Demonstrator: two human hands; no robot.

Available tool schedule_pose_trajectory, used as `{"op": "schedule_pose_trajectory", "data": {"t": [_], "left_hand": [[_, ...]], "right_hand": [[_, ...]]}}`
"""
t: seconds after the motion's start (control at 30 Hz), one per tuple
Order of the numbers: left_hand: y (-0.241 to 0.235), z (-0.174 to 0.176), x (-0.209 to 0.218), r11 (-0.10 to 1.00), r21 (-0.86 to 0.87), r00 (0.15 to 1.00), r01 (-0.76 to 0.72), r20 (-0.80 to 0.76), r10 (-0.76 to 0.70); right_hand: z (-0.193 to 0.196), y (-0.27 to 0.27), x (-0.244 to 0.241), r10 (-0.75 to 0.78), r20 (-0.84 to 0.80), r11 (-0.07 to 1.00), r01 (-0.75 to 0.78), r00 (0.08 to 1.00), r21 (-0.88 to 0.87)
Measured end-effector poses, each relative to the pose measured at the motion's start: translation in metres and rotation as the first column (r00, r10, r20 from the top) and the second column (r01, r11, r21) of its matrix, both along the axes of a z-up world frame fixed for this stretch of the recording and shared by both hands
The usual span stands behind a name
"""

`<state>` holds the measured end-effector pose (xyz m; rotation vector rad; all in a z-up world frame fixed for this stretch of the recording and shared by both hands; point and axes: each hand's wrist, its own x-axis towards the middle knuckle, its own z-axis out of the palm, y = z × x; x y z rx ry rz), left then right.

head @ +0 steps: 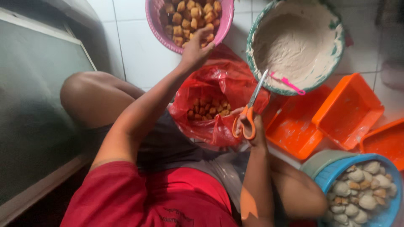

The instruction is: The person sits on the floor and uses scissors to cut small fried food items into smaller pieces, placing them into a red plastic bag. A second person is visible nearby handling a large pot of similar items.

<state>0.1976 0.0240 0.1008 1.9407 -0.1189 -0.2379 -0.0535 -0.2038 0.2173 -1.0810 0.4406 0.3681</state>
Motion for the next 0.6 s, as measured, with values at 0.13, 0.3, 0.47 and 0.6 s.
{"op": "schedule_pose_trajectory", "data": {"t": [0.13, 0.3, 0.47, 0.6], "left_hand": [[-0.022, -0.059, -0.066, 0.499, 0.324, 0.595, 0.804, -0.455, -0.663], [-0.021, -0.134, -0.18, 0.503, 0.445, 0.672, 0.741, -0.5, -0.547], [-0.02, -0.165, -0.225, 0.279, 0.803, 0.731, 0.527, -0.262, -0.63], [-0.018, -0.155, -0.211, 0.159, 0.734, 0.619, 0.66, -0.412, -0.669]], "right_hand": [[-0.001, -0.006, -0.007, -0.093, -0.003, 0.996, 0.093, 0.996, -0.003], [0.0, -0.012, -0.014, -0.116, -0.016, 0.993, 0.116, 0.993, -0.006], [0.0, -0.012, -0.02, -0.112, -0.016, 0.994, 0.112, 0.994, 0.011], [0.003, -0.006, -0.013, -0.118, -0.036, 0.993, 0.119, 0.992, 0.017]]}}
